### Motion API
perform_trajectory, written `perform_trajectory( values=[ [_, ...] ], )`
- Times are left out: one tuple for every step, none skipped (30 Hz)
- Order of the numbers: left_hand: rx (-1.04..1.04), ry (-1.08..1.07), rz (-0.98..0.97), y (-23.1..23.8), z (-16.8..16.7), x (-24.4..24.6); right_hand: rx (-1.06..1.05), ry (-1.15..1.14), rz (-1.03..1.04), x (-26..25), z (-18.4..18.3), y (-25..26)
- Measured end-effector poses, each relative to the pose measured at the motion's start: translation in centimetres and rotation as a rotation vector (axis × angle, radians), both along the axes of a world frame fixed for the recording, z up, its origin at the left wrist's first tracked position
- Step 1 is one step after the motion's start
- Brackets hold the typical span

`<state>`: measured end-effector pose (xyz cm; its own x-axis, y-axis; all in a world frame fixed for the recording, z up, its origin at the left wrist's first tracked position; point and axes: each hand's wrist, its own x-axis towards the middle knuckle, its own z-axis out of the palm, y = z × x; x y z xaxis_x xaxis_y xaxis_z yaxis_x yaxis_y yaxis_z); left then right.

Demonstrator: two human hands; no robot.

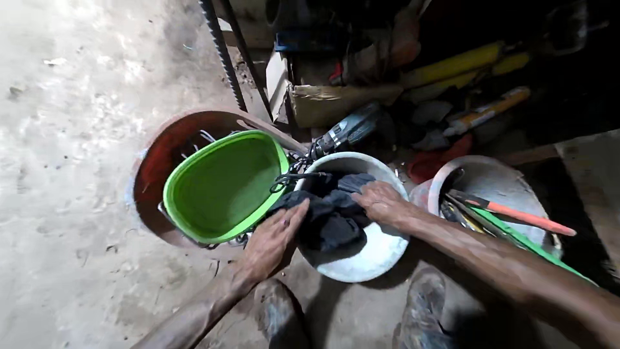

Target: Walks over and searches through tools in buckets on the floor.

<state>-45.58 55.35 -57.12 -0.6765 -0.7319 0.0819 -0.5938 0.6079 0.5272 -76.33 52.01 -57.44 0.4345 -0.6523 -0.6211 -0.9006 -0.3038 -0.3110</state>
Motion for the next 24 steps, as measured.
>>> perform_trajectory(
  values=[
    [-0.025, 0.016, -0.014, 0.8, -0.7, 0.5, 0.033, 0.017, 0.005, -0.6, 0.4, -0.2],
    [-0.055, 0.041, -0.020, 1.5, -1.4, 0.9, 0.050, 0.016, 0.026, -1.3, 0.7, -0.3],
    [-0.070, 0.079, -0.027, 2.1, -1.9, 0.9, 0.039, 0.003, 0.060, -2.0, 0.7, -0.2],
    [-0.070, 0.130, -0.036, 2.7, -2.1, 0.8, 0.018, -0.009, 0.103, -2.6, 0.8, 0.0],
    [-0.054, 0.179, -0.056, 3.3, -1.9, 0.7, 0.001, -0.016, 0.147, -3.1, 0.9, 0.4],
    [-0.043, 0.213, -0.083, 3.8, -1.3, 0.5, -0.008, -0.016, 0.179, -3.3, 1.3, 0.8],
    [-0.049, 0.243, -0.115, 4.1, -0.6, 0.3, -0.016, -0.012, 0.198, -3.5, 1.8, 1.1],
    [-0.054, 0.268, -0.154, 4.4, 0.0, -0.1, -0.006, 0.006, 0.205, -3.6, 2.6, 1.3],
    [-0.048, 0.290, -0.203, 4.7, 0.6, -0.4, 0.005, 0.030, 0.210, -3.6, 3.4, 1.4],
    [-0.046, 0.309, -0.254, 5.1, 1.0, -0.7, 0.011, 0.056, 0.210, -3.5, 3.9, 1.6],
    [-0.041, 0.327, -0.306, 5.7, 1.5, -1.1, 0.016, 0.084, 0.200, -3.3, 4.1, 1.9],
    [-0.037, 0.347, -0.357, 6.3, 1.9, -1.3, 0.006, 0.103, 0.179, -3.1, 4.0, 2.3],
    [-0.025, 0.367, -0.410, 6.8, 2.3, -1.4, -0.034, 0.105, 0.152, -3.0, 3.7, 2.6],
    [-0.016, 0.378, -0.460, 7.4, 2.6, -1.5, -0.112, 0.077, 0.121, -3.1, 3.0, 2.9],
    [-0.017, 0.380, -0.508, 7.8, 3.0, -1.5, -0.200, 0.026, 0.078, -3.3, 2.1, 3.1],
    [-0.013, 0.384, -0.550, 8.2, 3.5, -1.7, -0.270, -0.024, 0.023, -3.4, 1.3, 3.1],
    [0.003, 0.376, -0.597, 8.3, 3.9, -1.9, -0.317, -0.049, -0.030, -3.4, 0.8, 3.0],
    [0.032, 0.359, -0.650, 8.4, 4.2, -2.2, -0.333, -0.037, -0.067, -3.3, 0.6, 2.7],
    [0.060, 0.335, -0.705, 8.3, 4.4, -2.6, -0.344, -0.014, -0.080, -3.2, 0.6, 2.5],
    [0.071, 0.313, -0.743, 8.4, 4.6, -3.0, -0.362, 0.009, -0.081, -3.1, 0.7, 2.5],
    [0.055, 0.308, -0.758, 8.6, 4.5, -3.4, -0.392, 0.023, -0.079, -3.0, 0.8, 2.6],
    [0.040, 0.337, -0.755, 8.7, 4.6, -3.6, -0.439, 0.015, -0.081, -3.0, 0.8, 2.6],
    [0.037, 0.405, -0.729, 8.7, 4.7, -3.8, -0.507, -0.014, -0.086, -3.1, 0.8, 2.6],
    [0.028, 0.491, -0.685, 8.6, 4.9, -3.9, -0.589, -0.056, -0.092, -3.3, 0.6, 2.7]
  ],
)
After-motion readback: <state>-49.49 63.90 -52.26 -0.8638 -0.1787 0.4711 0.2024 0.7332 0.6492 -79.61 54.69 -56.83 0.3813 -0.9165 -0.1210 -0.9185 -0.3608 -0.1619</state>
